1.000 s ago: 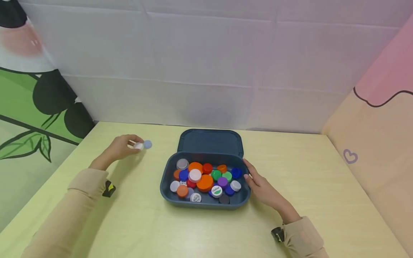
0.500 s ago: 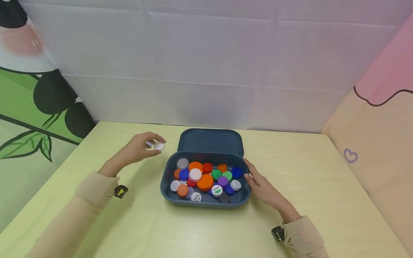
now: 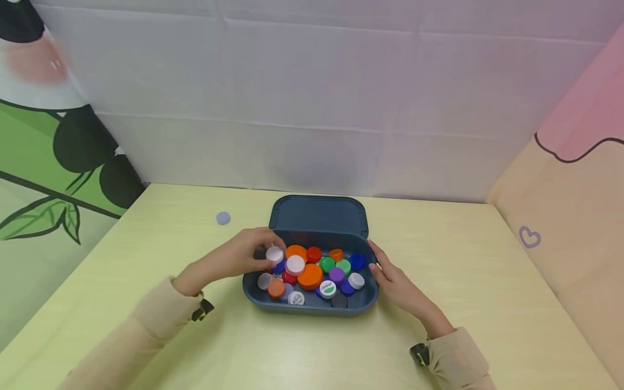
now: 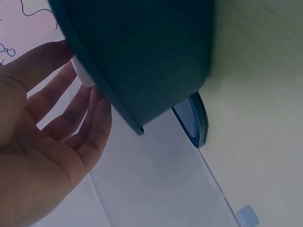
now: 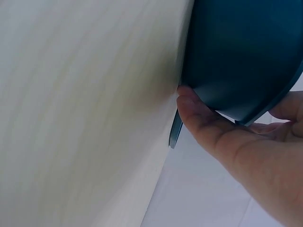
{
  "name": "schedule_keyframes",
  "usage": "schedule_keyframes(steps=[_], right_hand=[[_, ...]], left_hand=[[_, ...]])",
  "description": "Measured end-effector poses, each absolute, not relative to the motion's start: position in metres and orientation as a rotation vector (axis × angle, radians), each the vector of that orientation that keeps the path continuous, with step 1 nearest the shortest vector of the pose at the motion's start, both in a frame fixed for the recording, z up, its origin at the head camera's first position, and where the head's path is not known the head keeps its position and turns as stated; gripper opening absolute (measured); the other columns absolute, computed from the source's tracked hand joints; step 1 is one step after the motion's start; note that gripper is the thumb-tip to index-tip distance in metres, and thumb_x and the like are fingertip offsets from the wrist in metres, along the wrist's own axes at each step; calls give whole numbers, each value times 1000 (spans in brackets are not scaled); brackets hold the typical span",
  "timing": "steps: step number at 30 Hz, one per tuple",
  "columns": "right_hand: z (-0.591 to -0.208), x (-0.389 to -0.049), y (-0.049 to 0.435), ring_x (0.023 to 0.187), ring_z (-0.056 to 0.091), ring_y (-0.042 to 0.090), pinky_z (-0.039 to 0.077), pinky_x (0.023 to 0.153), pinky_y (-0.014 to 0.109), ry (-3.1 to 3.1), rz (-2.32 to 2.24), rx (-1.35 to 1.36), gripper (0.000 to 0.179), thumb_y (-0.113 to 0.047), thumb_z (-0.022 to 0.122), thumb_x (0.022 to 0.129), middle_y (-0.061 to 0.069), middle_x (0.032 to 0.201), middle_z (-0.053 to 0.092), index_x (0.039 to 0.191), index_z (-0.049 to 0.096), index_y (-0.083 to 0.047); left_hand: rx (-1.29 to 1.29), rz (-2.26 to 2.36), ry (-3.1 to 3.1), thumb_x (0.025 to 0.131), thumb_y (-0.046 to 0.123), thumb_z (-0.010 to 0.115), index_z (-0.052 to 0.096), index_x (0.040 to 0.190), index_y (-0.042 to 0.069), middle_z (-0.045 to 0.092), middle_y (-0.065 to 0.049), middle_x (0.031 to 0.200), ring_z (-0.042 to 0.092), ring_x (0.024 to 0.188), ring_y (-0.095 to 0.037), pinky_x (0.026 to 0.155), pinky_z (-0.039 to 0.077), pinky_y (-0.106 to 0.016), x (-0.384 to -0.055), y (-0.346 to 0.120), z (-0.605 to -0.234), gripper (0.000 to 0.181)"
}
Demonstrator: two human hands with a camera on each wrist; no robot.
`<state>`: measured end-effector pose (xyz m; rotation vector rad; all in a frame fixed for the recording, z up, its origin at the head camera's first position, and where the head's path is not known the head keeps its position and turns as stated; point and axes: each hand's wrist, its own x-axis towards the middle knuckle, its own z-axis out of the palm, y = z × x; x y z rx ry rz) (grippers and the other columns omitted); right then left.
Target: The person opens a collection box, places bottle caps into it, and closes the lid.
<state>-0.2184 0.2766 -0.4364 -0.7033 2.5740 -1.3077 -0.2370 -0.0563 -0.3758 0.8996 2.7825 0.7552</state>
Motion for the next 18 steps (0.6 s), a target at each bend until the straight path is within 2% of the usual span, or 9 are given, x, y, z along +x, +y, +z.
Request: schedule_keyframes(steps=[18], right_hand=[[-436, -218, 276, 135, 12, 48, 18, 104, 63, 2571, -1309, -711, 53, -21, 30, 100, 26, 150, 10, 147, 8, -6]], left_hand=[[1001, 576, 2740, 79, 11, 70, 63, 107, 10, 59, -2, 103, 54, 92, -14, 80, 52, -25, -229, -53, -388, 30]])
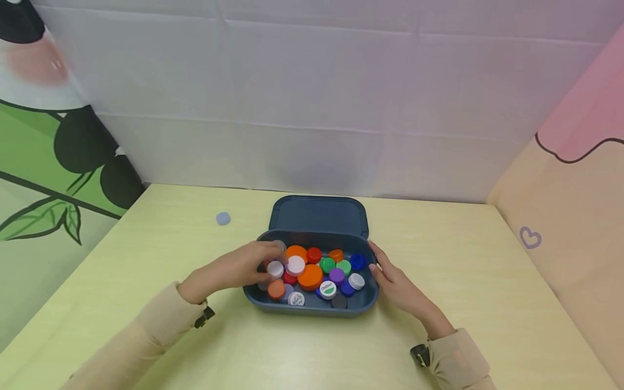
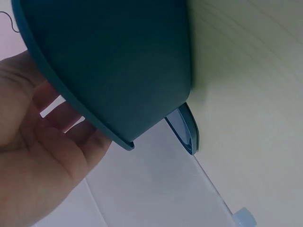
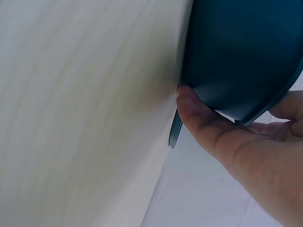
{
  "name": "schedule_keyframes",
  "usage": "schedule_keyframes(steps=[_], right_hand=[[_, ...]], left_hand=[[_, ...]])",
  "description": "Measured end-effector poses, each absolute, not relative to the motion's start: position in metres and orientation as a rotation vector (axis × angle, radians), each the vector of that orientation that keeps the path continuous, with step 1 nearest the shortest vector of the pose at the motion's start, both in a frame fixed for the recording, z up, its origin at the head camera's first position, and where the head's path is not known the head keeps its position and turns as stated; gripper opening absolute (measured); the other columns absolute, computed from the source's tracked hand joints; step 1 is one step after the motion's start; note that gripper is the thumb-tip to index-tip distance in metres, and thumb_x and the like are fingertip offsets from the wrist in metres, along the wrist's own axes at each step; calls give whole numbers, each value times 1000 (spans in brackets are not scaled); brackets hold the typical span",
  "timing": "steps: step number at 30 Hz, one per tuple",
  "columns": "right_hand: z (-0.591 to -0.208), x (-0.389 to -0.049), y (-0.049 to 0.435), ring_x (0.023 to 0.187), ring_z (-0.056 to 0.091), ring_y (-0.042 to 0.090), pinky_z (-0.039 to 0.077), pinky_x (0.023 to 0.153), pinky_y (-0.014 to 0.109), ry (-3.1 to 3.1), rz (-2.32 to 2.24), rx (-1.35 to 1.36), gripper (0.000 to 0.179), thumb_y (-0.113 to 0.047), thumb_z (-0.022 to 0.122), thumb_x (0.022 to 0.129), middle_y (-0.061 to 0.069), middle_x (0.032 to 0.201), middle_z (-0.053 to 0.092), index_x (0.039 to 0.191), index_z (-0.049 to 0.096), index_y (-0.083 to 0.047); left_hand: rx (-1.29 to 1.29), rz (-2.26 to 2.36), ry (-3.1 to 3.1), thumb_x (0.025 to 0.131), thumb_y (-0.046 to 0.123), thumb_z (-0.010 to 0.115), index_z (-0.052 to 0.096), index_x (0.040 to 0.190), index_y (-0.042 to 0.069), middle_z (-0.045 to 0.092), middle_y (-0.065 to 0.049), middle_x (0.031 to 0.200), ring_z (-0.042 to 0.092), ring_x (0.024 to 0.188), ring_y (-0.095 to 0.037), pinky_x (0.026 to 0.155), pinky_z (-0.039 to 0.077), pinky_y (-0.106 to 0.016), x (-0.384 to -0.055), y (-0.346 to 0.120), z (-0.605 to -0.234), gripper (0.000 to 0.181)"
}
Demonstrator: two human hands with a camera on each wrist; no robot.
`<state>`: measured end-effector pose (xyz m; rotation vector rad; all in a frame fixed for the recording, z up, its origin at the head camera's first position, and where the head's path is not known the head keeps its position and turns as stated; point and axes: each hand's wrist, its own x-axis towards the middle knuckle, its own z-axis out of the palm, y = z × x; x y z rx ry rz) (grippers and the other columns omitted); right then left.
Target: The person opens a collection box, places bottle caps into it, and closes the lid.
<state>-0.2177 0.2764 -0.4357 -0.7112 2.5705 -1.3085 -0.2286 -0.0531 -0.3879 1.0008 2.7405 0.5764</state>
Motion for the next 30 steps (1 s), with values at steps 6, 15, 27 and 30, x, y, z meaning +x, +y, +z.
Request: schedule_keyframes(steps=[6, 15, 27, 30], right_hand=[[-435, -218, 276, 135, 11, 48, 18, 104, 63, 2563, -1309, -704, 53, -22, 30, 100, 25, 150, 9, 147, 8, -7], [-434, -216, 276, 135, 11, 48, 18, 104, 62, 2558, -1312, -693, 54, -23, 30, 101, 25, 150, 9, 147, 7, -8], [-435, -218, 277, 135, 11, 48, 18, 104, 62, 2567, -1299, -696, 54, -24, 29, 101, 25, 150, 9, 147, 7, -5], [-434, -218, 277, 136, 11, 47, 17, 104, 62, 2564, -1301, -691, 54, -24, 29, 101, 24, 151, 9, 147, 7, -6]], left_hand=[[1037, 525, 2759, 77, 8, 71, 64, 106, 10, 58, -2, 100, 55, 90, -15, 79, 52, -24, -228, -53, -391, 30], [999, 532, 2767, 80, 11, 68, 64, 108, 11, 59, -2, 104, 56, 93, -15, 82, 51, -25, -228, -52, -389, 29], [903, 900, 2819, 81, 10, 67, 58, 115, 4, 60, -12, 113, 58, 98, -26, 85, 51, -41, -250, -79, -376, 35], [838, 974, 2861, 81, 10, 67, 57, 116, 5, 60, -12, 115, 58, 99, -28, 87, 50, -44, -258, -90, -375, 37]])
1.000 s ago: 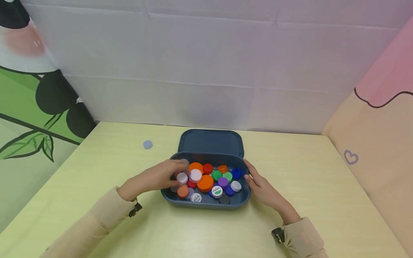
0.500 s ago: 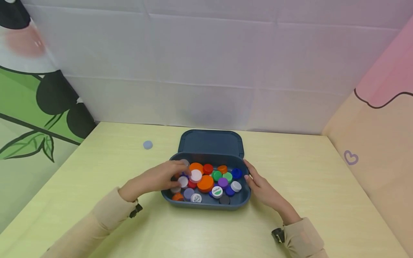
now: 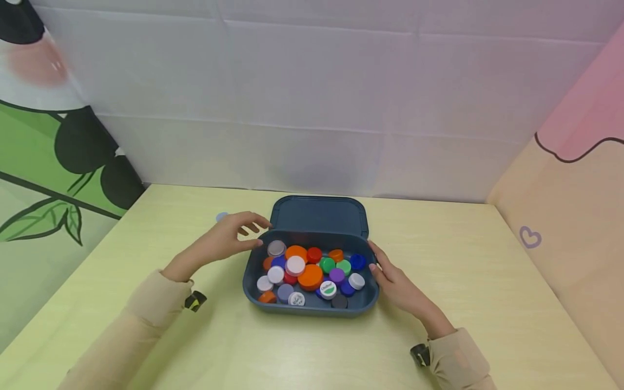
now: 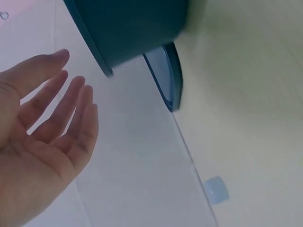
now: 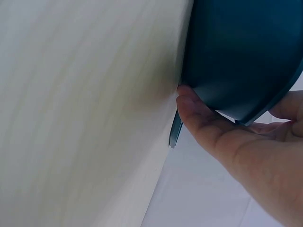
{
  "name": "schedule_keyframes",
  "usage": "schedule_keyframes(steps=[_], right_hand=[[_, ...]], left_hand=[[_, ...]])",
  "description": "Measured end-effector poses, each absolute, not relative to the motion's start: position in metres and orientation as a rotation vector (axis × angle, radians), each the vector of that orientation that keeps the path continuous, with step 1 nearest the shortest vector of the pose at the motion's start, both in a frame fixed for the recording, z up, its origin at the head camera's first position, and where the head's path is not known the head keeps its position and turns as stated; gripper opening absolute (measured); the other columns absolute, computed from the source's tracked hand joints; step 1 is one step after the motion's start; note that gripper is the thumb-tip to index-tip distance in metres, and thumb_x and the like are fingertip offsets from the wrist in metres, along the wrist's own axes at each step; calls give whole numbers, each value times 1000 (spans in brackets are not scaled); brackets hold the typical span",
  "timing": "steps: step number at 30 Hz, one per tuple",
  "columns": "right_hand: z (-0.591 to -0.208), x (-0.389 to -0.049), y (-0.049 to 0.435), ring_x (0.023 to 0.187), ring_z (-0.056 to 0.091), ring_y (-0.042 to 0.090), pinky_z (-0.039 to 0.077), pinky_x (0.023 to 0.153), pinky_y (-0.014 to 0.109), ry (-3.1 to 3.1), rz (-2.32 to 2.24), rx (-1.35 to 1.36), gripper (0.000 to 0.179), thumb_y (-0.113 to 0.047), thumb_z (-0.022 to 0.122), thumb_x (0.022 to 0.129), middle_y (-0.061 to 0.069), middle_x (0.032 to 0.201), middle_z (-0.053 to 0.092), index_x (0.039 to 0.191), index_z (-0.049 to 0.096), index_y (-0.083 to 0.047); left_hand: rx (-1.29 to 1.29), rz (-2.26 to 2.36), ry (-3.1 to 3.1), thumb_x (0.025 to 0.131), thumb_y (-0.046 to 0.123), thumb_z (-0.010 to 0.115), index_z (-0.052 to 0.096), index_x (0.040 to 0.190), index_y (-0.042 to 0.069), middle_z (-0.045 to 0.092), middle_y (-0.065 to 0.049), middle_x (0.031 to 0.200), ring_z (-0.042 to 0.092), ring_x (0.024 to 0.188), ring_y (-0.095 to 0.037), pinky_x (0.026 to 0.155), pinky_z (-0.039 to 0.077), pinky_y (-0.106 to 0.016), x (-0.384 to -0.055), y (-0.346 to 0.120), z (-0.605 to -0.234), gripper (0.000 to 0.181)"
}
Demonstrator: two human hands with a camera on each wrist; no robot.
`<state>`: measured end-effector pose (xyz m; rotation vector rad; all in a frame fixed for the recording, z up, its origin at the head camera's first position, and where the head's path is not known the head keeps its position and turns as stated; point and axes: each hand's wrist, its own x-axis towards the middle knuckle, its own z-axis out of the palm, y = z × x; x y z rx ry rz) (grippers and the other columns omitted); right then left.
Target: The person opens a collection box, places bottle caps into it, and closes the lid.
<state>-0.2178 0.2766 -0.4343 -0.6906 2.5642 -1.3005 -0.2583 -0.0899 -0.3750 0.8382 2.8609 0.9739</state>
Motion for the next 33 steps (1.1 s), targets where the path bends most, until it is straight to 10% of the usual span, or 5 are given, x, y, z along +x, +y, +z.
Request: schedule_keyframes(steps=[33], right_hand=[[-432, -217, 277, 136, 10, 47, 15, 105, 63, 2551, -1307, -665, 54, -24, 30, 100, 24, 151, 9, 147, 8, -7]], left_hand=[[262, 1121, 2952, 85, 4, 57, 52, 119, -2, 54, -23, 120, 53, 110, -41, 90, 46, -48, -327, -174, -406, 35]])
